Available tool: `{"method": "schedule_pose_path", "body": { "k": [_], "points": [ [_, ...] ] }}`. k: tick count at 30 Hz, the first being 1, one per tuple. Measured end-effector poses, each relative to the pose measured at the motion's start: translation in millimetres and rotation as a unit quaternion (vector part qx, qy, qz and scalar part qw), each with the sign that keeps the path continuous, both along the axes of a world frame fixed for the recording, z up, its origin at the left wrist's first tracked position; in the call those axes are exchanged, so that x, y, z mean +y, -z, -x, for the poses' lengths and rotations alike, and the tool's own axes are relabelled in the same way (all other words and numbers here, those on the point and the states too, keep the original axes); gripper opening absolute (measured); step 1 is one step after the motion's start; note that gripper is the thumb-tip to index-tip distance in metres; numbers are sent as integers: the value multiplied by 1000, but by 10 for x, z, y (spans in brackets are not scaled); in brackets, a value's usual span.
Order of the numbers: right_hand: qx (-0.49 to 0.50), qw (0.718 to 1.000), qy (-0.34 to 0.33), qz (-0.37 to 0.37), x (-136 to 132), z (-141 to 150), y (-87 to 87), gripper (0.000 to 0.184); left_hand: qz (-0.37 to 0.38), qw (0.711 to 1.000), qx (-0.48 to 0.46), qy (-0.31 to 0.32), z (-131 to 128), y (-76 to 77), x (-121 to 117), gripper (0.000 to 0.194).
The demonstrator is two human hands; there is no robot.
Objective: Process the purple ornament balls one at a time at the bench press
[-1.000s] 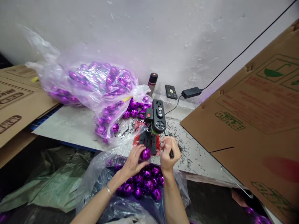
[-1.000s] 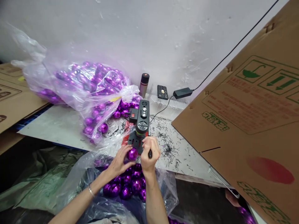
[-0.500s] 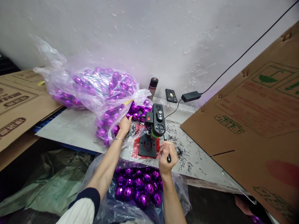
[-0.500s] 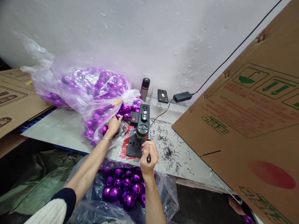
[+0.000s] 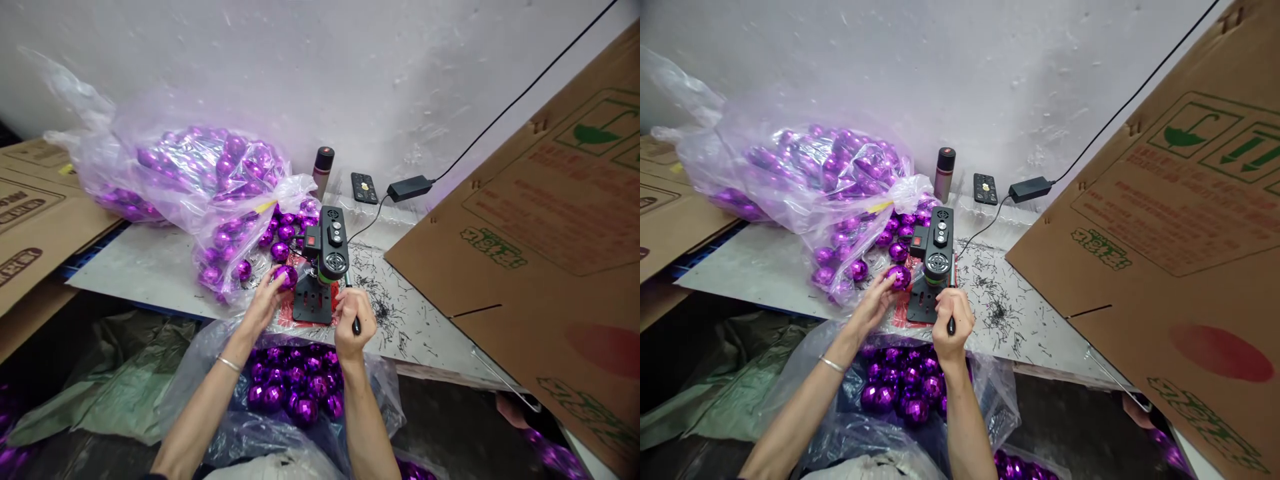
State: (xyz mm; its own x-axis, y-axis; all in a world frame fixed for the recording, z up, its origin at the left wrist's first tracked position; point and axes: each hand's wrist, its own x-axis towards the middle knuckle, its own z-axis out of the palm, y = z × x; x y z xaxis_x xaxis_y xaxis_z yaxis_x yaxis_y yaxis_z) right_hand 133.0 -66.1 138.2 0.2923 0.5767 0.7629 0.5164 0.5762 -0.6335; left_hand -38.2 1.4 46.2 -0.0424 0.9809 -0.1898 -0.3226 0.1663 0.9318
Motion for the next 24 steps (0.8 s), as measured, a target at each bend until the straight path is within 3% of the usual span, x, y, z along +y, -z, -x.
{"method": "schedule_pose_path", "body": {
  "k": [4,11,18,24],
  "points": [
    [-13,1000,-7,-4,6,-21,-70,37,-24,999,29,-3,-221,138,-252,59],
    [-13,1000,-5,9,25,-38,-169,36,-137,978,154,-39,-524,278,-236,54],
    [-25,1000,-13,4,9,-58,-142,34,-214,923,319,-34,-548,404,-200,59],
    [-25,1000,-6,5,-5,-55,-97,34,-287,875,390,-12,-555,439,-199,58]
  ]
}}
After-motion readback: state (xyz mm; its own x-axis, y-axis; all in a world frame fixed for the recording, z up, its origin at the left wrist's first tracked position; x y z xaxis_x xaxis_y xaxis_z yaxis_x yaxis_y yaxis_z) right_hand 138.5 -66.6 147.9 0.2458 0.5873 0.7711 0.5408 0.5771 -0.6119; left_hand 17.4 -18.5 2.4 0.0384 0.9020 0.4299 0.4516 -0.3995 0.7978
